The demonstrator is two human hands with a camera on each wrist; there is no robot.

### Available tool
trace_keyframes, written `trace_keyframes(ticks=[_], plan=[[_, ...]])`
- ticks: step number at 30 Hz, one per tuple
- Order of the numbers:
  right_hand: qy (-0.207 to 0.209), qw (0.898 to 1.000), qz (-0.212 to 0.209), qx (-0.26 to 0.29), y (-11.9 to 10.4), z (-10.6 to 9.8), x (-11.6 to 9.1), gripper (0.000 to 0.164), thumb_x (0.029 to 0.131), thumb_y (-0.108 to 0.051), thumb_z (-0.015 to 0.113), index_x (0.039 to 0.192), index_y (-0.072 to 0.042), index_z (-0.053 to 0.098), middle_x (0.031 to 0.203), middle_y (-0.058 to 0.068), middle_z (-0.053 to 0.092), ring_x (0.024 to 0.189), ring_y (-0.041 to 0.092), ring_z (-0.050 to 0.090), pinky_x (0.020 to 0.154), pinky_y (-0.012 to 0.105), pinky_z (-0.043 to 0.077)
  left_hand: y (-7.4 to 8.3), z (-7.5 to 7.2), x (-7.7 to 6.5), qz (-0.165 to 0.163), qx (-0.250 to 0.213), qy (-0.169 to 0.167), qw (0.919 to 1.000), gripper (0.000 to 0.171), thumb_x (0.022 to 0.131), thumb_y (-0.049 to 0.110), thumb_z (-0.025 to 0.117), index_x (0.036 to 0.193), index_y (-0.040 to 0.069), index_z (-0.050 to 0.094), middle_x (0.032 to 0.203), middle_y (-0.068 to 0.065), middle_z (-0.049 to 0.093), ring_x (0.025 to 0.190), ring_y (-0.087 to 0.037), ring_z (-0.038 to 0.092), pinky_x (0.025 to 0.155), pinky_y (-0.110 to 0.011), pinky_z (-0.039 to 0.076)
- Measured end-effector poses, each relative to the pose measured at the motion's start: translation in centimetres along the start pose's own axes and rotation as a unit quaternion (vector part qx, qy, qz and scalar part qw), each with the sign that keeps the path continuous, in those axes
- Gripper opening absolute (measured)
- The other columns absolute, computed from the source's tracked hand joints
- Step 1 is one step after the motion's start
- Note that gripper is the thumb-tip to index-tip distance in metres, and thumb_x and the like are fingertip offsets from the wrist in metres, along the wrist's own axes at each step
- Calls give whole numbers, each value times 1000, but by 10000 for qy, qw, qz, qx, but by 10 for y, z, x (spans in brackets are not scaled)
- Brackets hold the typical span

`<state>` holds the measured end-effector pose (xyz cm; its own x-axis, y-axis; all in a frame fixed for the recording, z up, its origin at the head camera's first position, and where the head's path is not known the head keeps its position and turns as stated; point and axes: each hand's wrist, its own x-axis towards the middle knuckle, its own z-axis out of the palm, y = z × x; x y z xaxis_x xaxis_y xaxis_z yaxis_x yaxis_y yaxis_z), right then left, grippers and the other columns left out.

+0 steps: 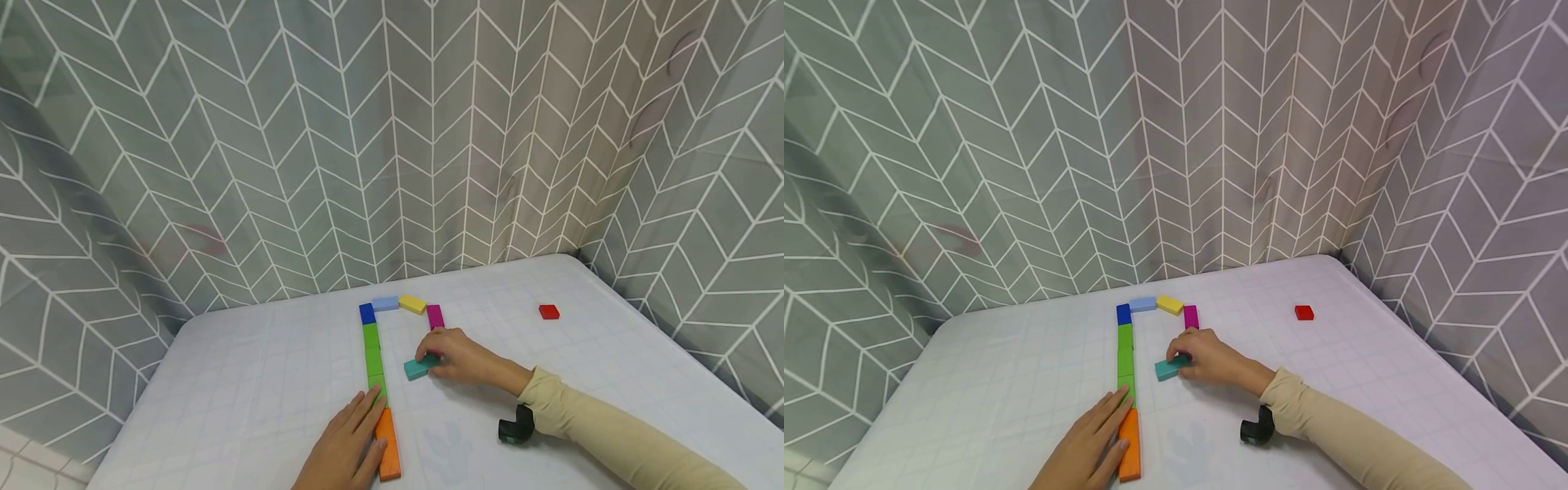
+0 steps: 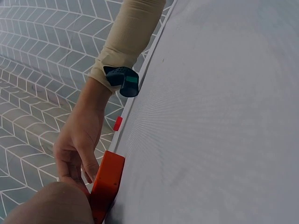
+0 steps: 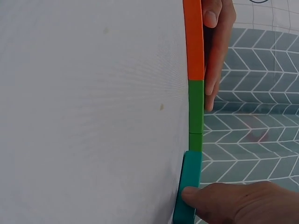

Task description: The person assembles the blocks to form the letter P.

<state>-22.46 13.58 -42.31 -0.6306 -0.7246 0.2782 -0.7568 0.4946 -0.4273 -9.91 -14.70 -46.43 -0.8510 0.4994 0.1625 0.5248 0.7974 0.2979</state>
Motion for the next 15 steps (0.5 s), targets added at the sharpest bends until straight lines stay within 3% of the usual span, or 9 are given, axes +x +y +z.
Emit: trace_keyframes(ticks=[9, 15], plan=[[108, 9999, -8, -1, 1, -5, -4, 27, 86, 2, 82, 111, -7, 76, 116, 2, 73, 111, 19, 63, 100, 47, 49, 1, -1, 0, -34, 27, -124, 9999, 65, 111, 52, 37, 159, 10, 45, 167, -4, 33, 148, -31, 38, 115, -53, 38], [614, 9960, 590, 253, 15, -27, -27, 32, 91, -2, 79, 122, -5, 72, 125, 6, 69, 122, 30, 59, 103, 55, 49, 1, -1, 0, -7, 21, -5, 10000, 65, 111, 53, 37, 160, 10, 44, 168, -3, 32, 149, -30, 36, 116, -53, 36]])
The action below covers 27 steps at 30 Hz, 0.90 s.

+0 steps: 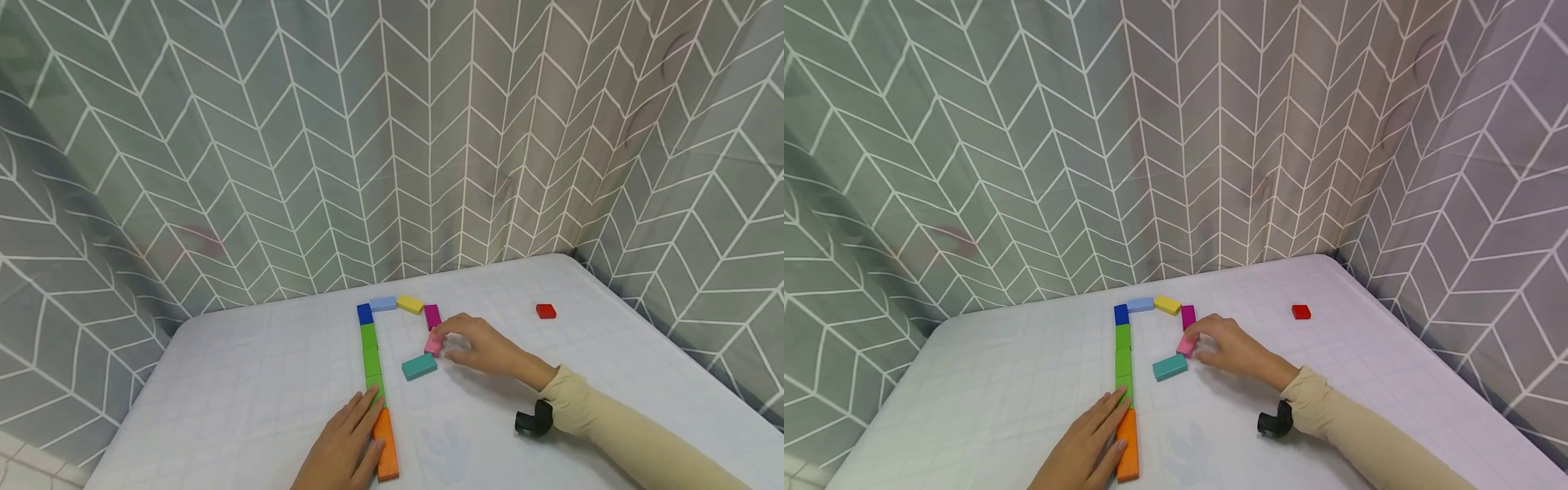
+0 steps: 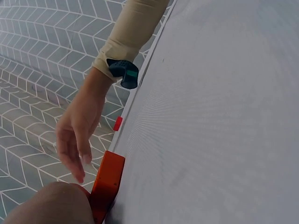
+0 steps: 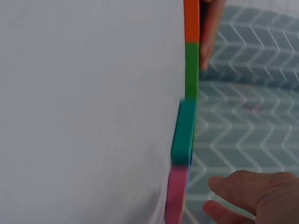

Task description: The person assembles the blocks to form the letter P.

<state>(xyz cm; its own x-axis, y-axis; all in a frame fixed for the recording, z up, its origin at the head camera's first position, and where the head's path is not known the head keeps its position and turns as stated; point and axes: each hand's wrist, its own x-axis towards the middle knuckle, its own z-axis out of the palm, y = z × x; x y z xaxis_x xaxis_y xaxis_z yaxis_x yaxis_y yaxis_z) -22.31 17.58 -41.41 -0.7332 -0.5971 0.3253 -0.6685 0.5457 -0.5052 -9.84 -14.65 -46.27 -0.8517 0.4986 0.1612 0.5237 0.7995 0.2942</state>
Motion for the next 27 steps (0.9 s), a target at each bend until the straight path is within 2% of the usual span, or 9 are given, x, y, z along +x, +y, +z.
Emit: trace_keyframes(ticks=[4, 7, 9, 11, 13, 15, 19, 23, 27], plan=[[562, 9967, 367, -449, 33, -24, -16, 29, 91, 2, 76, 119, -2, 71, 127, 14, 68, 123, 40, 59, 102, 60, 48, 1, -2, -1, -55, 1, -53, 10000, 65, 111, 53, 37, 160, 10, 44, 168, -3, 32, 149, -30, 36, 116, -53, 36], [876, 9849, 934, -1165, 59, -44, -31, 29, 91, 5, 72, 120, 3, 70, 127, 22, 67, 122, 47, 57, 100, 64, 47, 1, -3, -1, -98, 0, -104, 9999, 65, 110, 52, 38, 160, 10, 43, 168, -3, 32, 149, -30, 36, 116, -53, 36], [894, 9736, 1430, -1538, 75, -56, -41, 33, 89, 8, 68, 122, 7, 68, 129, 27, 65, 121, 52, 56, 96, 67, 47, 1, -4, 0, -117, 7, -137, 9998, 65, 110, 52, 39, 160, 11, 43, 168, -3, 32, 149, -30, 35, 117, -53, 35], [733, 9633, 1855, -1796, 87, -66, -51, 34, 88, 8, 66, 122, 10, 67, 127, 30, 64, 117, 53, 57, 92, 67, 49, 1, -4, 0, -137, 3, -169, 9998, 64, 110, 51, 39, 160, 11, 43, 168, -3, 32, 150, -30, 35, 117, -53, 35], [564, 9595, 2044, -1852, 96, -72, -57, 33, 85, 10, 66, 118, 12, 67, 120, 32, 65, 110, 52, 60, 88, 65, 51, 2, -5, 0, -168, -11, -215, 9996, 64, 110, 52, 39, 161, 11, 42, 168, -3, 31, 150, -30, 35, 117, -53, 34], [478, 9609, 2051, -1796, 100, -76, -60, 30, 84, 10, 68, 114, 14, 67, 112, 32, 67, 101, 48, 63, 84, 61, 54, 2, -5, 0, -179, -28, -232, 9996, 64, 110, 51, 39, 161, 11, 42, 168, -3, 31, 150, -30, 34, 117, -54, 34], [714, 9698, 1858, -1409, 86, -69, -50, 30, 84, 7, 75, 112, 13, 66, 102, 26, 69, 91, 38, 65, 81, 56, 56, 2, -5, 0, -155, -21, -222, 9996, 65, 110, 52, 38, 160, 11, 42, 168, -3, 31, 150, -30, 33, 118, -54, 33], [968, 9845, 1284, -694, 46, -45, -28, 32, 84, 6, 82, 112, 7, 68, 101, 15, 71, 91, 32, 68, 81, 50, 59, 1, -2, 0, -135, 3, -193, 9997, 66, 111, 54, 36, 160, 11, 43, 168, -2, 30, 151, -30, 33, 117, -54, 33], [765, 9955, 534, -138, -1, -13, -1, 36, 85, 4, 84, 117, 3, 69, 106, 8, 72, 95, 27, 68, 83, 44, 61, 2, 0, 2, -173, -36, -197, 9996, 67, 110, 56, 35, 161, 13, 42, 169, -1, 29, 151, -30, 32, 118, -54, 32]])
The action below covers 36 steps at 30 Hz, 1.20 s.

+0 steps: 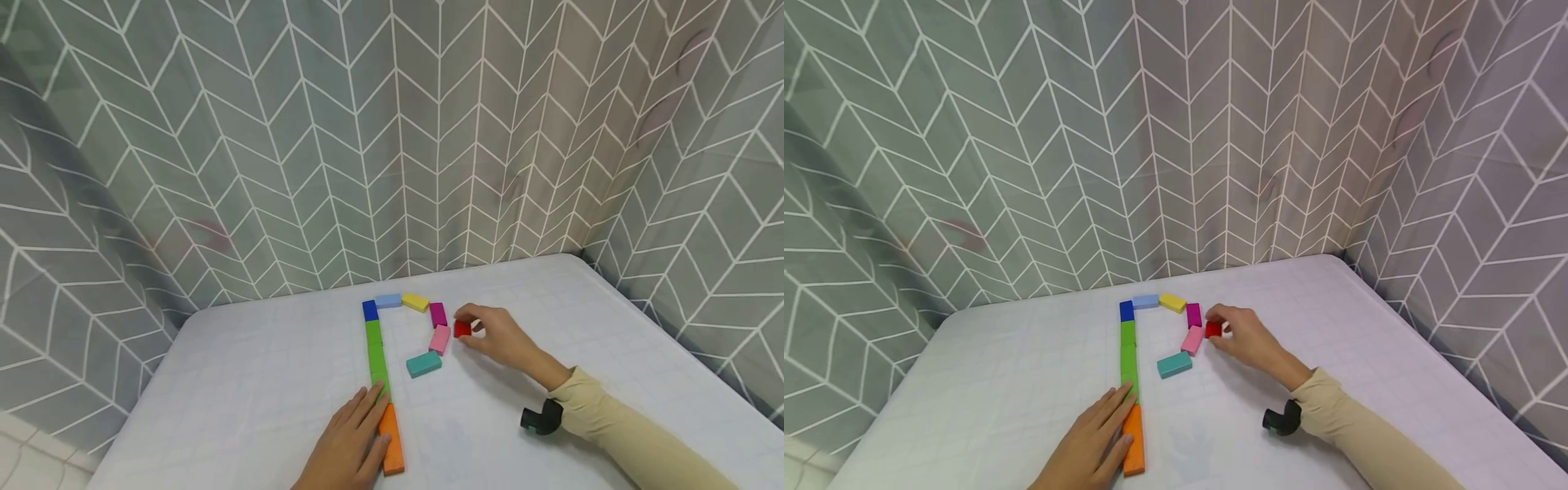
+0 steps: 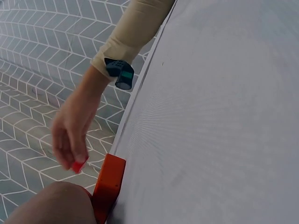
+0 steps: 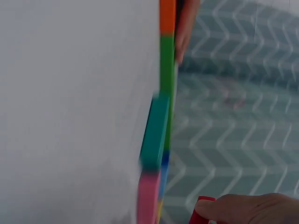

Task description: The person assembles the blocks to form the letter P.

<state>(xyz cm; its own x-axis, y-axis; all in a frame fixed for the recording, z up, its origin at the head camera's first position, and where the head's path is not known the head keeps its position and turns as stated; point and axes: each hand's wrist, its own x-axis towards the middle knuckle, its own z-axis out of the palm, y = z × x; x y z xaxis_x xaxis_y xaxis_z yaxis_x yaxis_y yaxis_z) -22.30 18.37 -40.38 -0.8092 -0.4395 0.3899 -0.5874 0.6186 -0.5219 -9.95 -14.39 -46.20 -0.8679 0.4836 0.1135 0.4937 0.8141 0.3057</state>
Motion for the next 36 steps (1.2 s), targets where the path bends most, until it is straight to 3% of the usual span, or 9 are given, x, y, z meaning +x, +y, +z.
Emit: trace_keyframes(ticks=[3, 9, 16, 20, 24, 26, 29, 32, 36], plan=[[-261, 9987, -388, 191, -28, 22, 9, 37, 86, 2, 83, 120, 2, 68, 111, 8, 72, 96, 24, 67, 84, 42, 60, 2, 0, 2, -29, -44, -72, 10000, 68, 110, 57, 34, 162, 14, 41, 169, 1, 27, 151, -31, 31, 118, -55, 31], [-775, 9935, -801, 209, -57, 54, 20, 38, 89, -1, 82, 123, 2, 67, 115, 8, 71, 104, 22, 65, 92, 38, 58, 4, -2, 3, -43, -56, -143, 9999, 67, 110, 56, 35, 161, 13, 42, 169, 0, 29, 151, -31, 32, 118, -55, 32], [-1188, 9884, -921, -238, -65, 72, 27, 35, 91, -5, 82, 123, -3, 69, 112, 6, 70, 102, 21, 63, 91, 28, 56, 4, -3, 3, -48, -73, -152, 9998, 67, 110, 56, 35, 161, 14, 42, 169, 2, 29, 151, -30, 31, 118, -54, 32], [-1399, 9855, -927, -239, -66, 73, 28, 36, 90, -6, 82, 124, -4, 70, 115, 7, 71, 105, 21, 65, 93, 28, 55, 3, -2, 3, -12, -130, -132, 9998, 66, 110, 55, 36, 161, 13, 42, 169, 1, 29, 151, -30, 31, 118, -55, 32], [-1317, 9869, -929, -41, -61, 66, 22, 38, 94, -10, 80, 130, -4, 68, 124, 7, 69, 115, 23, 63, 100, 35, 53, 0, -4, 1, -110, -659, -65, 9977, 67, 110, 54, 38, 163, 13, 38, 170, 1, 25, 154, -34, 25, 117, -62, 30], [-1047, 9899, -952, 103, -55, 59, 17, 38, 95, -10, 77, 131, -3, 67, 128, 7, 68, 115, 26, 62, 101, 40, 53, -2, -7, 0, -212, -766, 267, 9965, 65, 110, 51, 42, 165, 16, 34, 172, 3, 20, 155, -34, 19, 117, -64, 27], [-400, 9949, -929, -32, -38, 41, 11, 40, 96, -11, 76, 133, -1, 66, 133, 11, 65, 121, 31, 59, 104, 49, 50, -12, -23, -3, -365, -294, 1025, 9936, 67, 109, 44, 50, 167, 20, 26, 174, 2, 10, 157, -35, 6, 121, -61, 17], [251, 9952, -620, -718, -16, 20, 4, 49, 95, -15, 77, 140, 0, 62, 145, 20, 57, 131, 40, 51, 107, 61, 44, -32, -48, -8, -573, 480, 1874, 9794, 72, 106, 39, 57, 167, 18, 25, 174, -4, 5, 157, -38, -5, 124, -55, 1], [705, 9781, 182, -1949, 13, -9, -8, 67, 96, -32, 76, 150, -1, 52, 159, 28, 37, 143, 53, 33, 110, 73, 30, -59, -78, -13, -946, 987, 2525, 9579, 78, 102, 42, 61, 167, 14, 27, 173, -13, 0, 154, -42, -17, 121, -59, -11]])
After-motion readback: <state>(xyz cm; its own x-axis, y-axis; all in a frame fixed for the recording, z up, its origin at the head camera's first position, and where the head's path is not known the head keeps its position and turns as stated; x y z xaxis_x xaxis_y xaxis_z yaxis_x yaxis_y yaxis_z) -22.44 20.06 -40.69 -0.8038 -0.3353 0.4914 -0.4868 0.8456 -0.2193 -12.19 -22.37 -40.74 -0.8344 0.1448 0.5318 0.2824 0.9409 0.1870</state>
